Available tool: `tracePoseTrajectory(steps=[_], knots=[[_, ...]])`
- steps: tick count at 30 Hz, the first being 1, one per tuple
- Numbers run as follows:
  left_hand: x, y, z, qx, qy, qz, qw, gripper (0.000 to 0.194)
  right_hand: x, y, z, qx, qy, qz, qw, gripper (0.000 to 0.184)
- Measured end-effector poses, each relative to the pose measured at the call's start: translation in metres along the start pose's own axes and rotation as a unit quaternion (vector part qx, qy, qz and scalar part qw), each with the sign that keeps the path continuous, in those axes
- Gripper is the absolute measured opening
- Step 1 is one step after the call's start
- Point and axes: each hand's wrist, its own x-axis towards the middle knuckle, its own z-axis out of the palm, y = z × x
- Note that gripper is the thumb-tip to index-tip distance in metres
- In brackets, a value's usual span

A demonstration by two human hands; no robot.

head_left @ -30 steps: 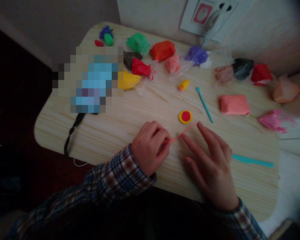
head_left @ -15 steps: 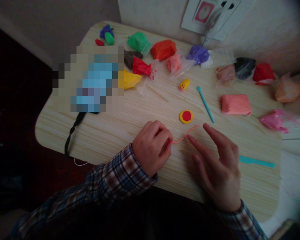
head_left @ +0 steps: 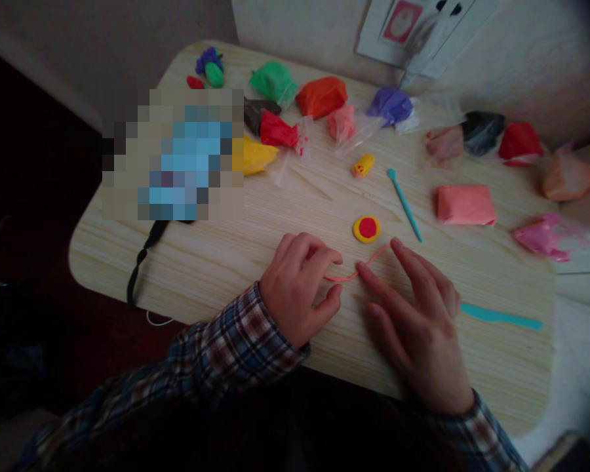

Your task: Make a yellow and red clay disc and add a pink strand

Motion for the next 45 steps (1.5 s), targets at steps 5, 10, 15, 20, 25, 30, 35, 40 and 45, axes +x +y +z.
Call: tracePoseTrajectory(steps=[5,10,15,20,25,30,35,40,45], knots=[[-0.0011,-0.0019,0.003,0.001,0.01,0.002,1.0,0.014,0.0,-0.0003,-0.0022,0.013,0.02,0.001,1.0,0.039],[-0.0008,-0.0019,0.0025,0.003,0.0,0.004,1.0,0.014,0.0001,-0.0004,-0.0015,0.004,0.023,0.006,1.0,0.037],[0.0,-0.002,0.001,0.009,-0.009,0.001,1.0,0.012,0.0004,-0.0005,-0.0012,-0.003,0.016,0.008,1.0,0.035],[-0.0001,-0.0029,0.002,0.007,-0.009,0.005,1.0,0.008,-0.0005,-0.0003,-0.0021,-0.005,0.014,0.007,1.0,0.035],[-0.0008,-0.0036,0.0039,0.003,0.005,0.006,1.0,0.008,-0.0007,-0.0008,-0.0011,0.0,0.008,0.009,1.0,0.036],[0.0003,-0.003,0.0025,0.004,-0.008,0.008,1.0,0.008,-0.0007,-0.0012,-0.0012,0.014,0.025,0.018,0.999,0.038],[0.0001,-0.0025,0.0009,0.007,-0.013,0.001,1.0,0.006,-0.0008,-0.001,-0.0007,0.012,0.037,0.07,0.997,0.041],[0.0005,-0.0014,0.0005,0.008,-0.019,0.0,1.0,0.006,0.0024,-0.0001,0.0024,0.001,0.014,0.085,0.996,0.046],[0.0007,-0.0014,0.0008,0.009,-0.019,0.005,1.0,0.005,0.0048,0.0001,0.0051,-0.008,0.015,0.094,0.995,0.044]])
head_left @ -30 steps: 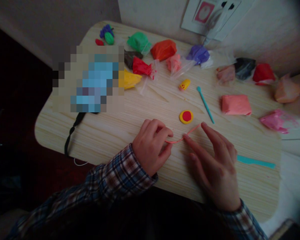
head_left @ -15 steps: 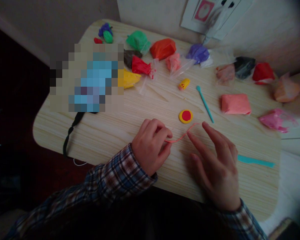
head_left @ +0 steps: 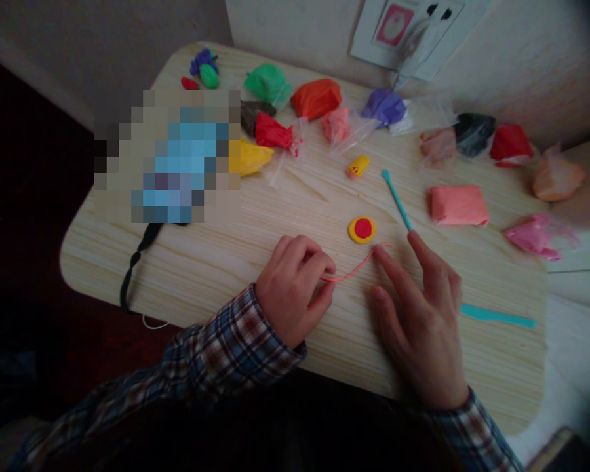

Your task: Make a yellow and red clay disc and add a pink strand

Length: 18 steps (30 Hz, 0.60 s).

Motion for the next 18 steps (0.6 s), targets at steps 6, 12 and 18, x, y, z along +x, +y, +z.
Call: tracePoseTrajectory(steps=[6,12,18], knots=[[0.0001,-0.0002,-0.0003,0.001,-0.002,-0.006,1.0,0.006,0.0006,0.0004,-0.0016,0.004,0.024,0.023,0.999,0.047],[-0.0004,-0.001,0.0014,-0.004,0.01,-0.006,1.0,0.007,0.003,-0.0001,-0.0003,-0.016,0.031,0.042,0.999,0.041],[-0.0019,-0.0032,0.0044,-0.012,0.021,-0.004,1.0,0.008,0.0031,0.0004,0.0006,-0.019,0.019,0.04,0.999,0.043]])
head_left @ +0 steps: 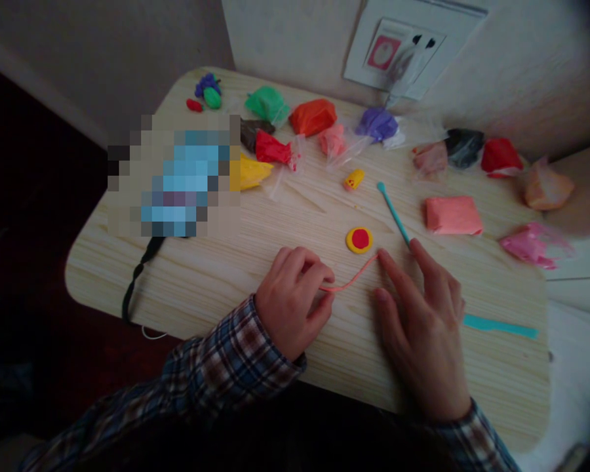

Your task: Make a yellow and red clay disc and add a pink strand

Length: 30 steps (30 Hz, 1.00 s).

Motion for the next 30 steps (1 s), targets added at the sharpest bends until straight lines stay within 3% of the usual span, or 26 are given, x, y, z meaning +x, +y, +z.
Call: tracePoseTrajectory(steps=[7,26,30], knots=[[-0.0003,0.0,0.0006,-0.005,0.001,-0.003,1.0,0.007,0.0003,-0.0012,-0.0007,0.024,0.033,0.019,0.999,0.043],[0.0011,0.0024,-0.0029,-0.002,-0.006,-0.01,1.0,0.006,-0.0013,-0.0012,0.0018,0.001,0.004,0.012,1.0,0.047],[0.0014,0.0023,-0.0032,0.005,-0.006,-0.016,1.0,0.006,-0.0004,-0.0007,0.0007,0.039,0.035,0.029,0.998,0.048]])
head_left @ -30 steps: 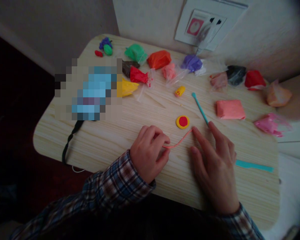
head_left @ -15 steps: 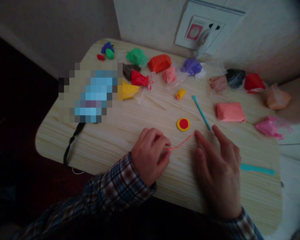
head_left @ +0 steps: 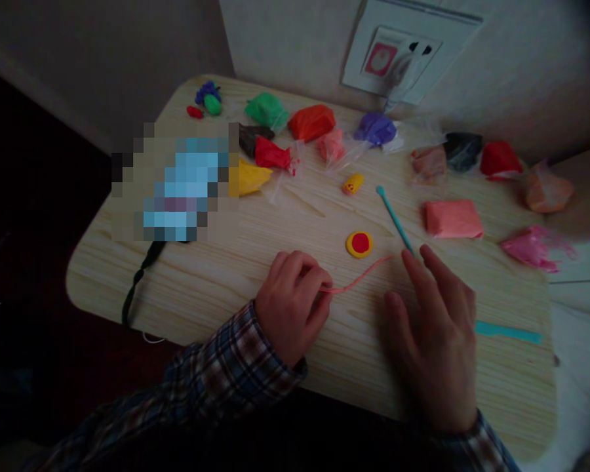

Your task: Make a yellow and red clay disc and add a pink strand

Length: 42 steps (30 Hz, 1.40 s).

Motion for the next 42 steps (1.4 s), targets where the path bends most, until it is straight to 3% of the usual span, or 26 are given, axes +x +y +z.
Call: tracePoseTrajectory(steps=[13,19,23,28,42], knots=[[0.001,0.0,-0.004,-0.031,-0.002,0.03,0.999,0.008,-0.003,0.001,-0.006,0.064,0.08,0.044,0.994,0.018],[0.002,0.001,-0.007,-0.051,0.009,0.082,0.995,0.009,-0.005,0.0,-0.008,0.048,0.043,0.065,0.996,0.024],[0.001,0.003,-0.01,-0.061,0.018,0.115,0.991,0.008,-0.005,-0.01,-0.01,0.086,-0.022,0.043,0.995,0.03],[-0.001,0.005,-0.01,-0.068,0.027,0.146,0.987,0.007,-0.001,-0.018,-0.008,0.153,-0.072,0.084,0.982,0.029],[-0.002,0.007,-0.005,-0.08,0.02,0.164,0.983,0.008,0.021,-0.034,0.006,0.263,-0.06,0.173,0.947,0.023]])
